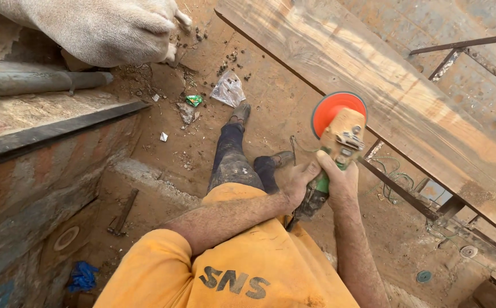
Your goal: The person sands a long wooden beam using a handheld power sander.
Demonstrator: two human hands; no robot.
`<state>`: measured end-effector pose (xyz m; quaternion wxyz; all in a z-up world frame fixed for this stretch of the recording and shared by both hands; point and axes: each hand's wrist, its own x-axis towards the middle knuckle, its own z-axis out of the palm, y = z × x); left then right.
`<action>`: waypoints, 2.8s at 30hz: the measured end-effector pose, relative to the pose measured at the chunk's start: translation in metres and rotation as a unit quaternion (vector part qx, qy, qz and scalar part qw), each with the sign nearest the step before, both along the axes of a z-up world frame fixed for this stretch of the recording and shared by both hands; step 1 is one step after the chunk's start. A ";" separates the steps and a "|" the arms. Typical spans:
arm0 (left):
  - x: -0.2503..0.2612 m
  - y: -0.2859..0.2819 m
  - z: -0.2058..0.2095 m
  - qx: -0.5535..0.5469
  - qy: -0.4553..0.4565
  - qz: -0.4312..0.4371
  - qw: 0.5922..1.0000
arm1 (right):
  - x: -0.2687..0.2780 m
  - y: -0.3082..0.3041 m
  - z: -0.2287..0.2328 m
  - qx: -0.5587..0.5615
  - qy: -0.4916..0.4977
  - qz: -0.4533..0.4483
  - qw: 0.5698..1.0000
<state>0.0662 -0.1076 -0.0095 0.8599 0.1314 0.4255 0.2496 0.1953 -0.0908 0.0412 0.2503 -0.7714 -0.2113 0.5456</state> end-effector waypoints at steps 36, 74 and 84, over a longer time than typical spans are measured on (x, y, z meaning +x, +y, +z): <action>-0.003 0.034 0.001 0.023 -0.001 -0.088 0.996 | 0.002 0.010 -0.005 -0.038 0.009 -0.098 0.994; 0.007 0.294 -0.026 0.700 0.518 -0.167 0.462 | 0.124 -0.044 0.019 -0.069 -0.091 -0.195 0.974; -0.040 0.363 -0.018 0.653 0.577 -0.250 0.422 | 0.181 -0.051 0.019 -0.156 -0.096 -0.354 0.917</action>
